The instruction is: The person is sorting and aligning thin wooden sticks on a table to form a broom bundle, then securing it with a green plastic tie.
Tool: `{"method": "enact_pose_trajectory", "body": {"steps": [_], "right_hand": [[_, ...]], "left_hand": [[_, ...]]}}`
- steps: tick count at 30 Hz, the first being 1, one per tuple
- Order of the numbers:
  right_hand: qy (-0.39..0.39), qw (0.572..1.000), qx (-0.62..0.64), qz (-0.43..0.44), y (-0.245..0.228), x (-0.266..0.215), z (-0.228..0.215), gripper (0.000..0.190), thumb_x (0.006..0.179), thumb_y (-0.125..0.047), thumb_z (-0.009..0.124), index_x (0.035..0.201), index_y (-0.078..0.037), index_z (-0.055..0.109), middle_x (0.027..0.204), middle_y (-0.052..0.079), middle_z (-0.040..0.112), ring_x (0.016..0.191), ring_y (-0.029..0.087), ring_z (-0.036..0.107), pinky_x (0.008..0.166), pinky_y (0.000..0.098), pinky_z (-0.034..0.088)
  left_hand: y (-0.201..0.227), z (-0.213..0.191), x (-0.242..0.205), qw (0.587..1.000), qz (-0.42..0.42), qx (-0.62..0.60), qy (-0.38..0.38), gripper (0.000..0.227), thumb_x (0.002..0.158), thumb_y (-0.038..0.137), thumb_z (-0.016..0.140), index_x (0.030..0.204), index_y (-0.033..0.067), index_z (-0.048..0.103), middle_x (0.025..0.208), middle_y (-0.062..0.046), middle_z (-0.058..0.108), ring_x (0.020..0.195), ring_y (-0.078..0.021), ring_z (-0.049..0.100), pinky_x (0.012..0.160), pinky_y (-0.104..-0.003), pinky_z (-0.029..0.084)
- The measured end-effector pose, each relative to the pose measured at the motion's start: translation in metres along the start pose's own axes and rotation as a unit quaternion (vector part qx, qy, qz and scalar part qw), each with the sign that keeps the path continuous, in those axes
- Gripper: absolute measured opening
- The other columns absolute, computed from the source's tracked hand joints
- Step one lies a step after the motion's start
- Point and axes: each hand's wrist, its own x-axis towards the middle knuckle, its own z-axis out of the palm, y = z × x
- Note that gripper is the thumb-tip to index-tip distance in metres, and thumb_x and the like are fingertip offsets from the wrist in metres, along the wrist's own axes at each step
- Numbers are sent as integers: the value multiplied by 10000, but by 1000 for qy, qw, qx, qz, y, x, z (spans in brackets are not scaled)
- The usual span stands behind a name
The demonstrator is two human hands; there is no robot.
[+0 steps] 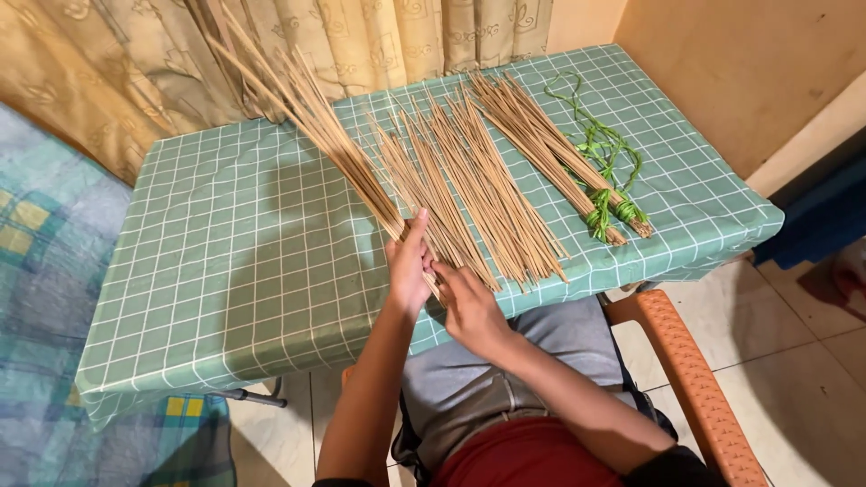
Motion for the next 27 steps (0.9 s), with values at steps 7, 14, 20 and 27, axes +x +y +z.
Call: {"method": "enact_pose_trajectory", "body": {"steps": [7,14,20,27], "right_hand": [[20,1000,-4,-20,2,2,-2,261,965,-23,617,1205,-5,717,840,105,655,772,328,700,690,359,575],[17,999,-16,-40,8,1,-1,234,941,-22,661,1154,-16,758,801,92,667,747,301,671,672,370,557],[39,997,-42,-48,-8,13,-15,148,953,-78,674,1070,-55,762,754,61,582,735,292,644,672,370,552],[50,998,-30,-24,-5,15,-13,135,943,-226,744,937,-95,713,722,35,554,703,270,641,643,352,532]], "left_hand": [[23,11,-14,993,-68,-95,-33,323,897,306,746,758,158,495,556,73,333,362,-42,340,328,-200,267],[37,13,-34,994,-45,-103,-5,353,928,270,708,695,156,469,550,43,331,418,-111,430,398,-243,354],[28,16,-23,992,-19,-122,-19,431,974,317,681,649,147,456,526,34,355,356,-85,394,311,-213,316],[38,16,-27,988,3,-148,-34,497,1000,311,661,600,148,415,494,47,283,310,-59,338,259,-196,270]]}}
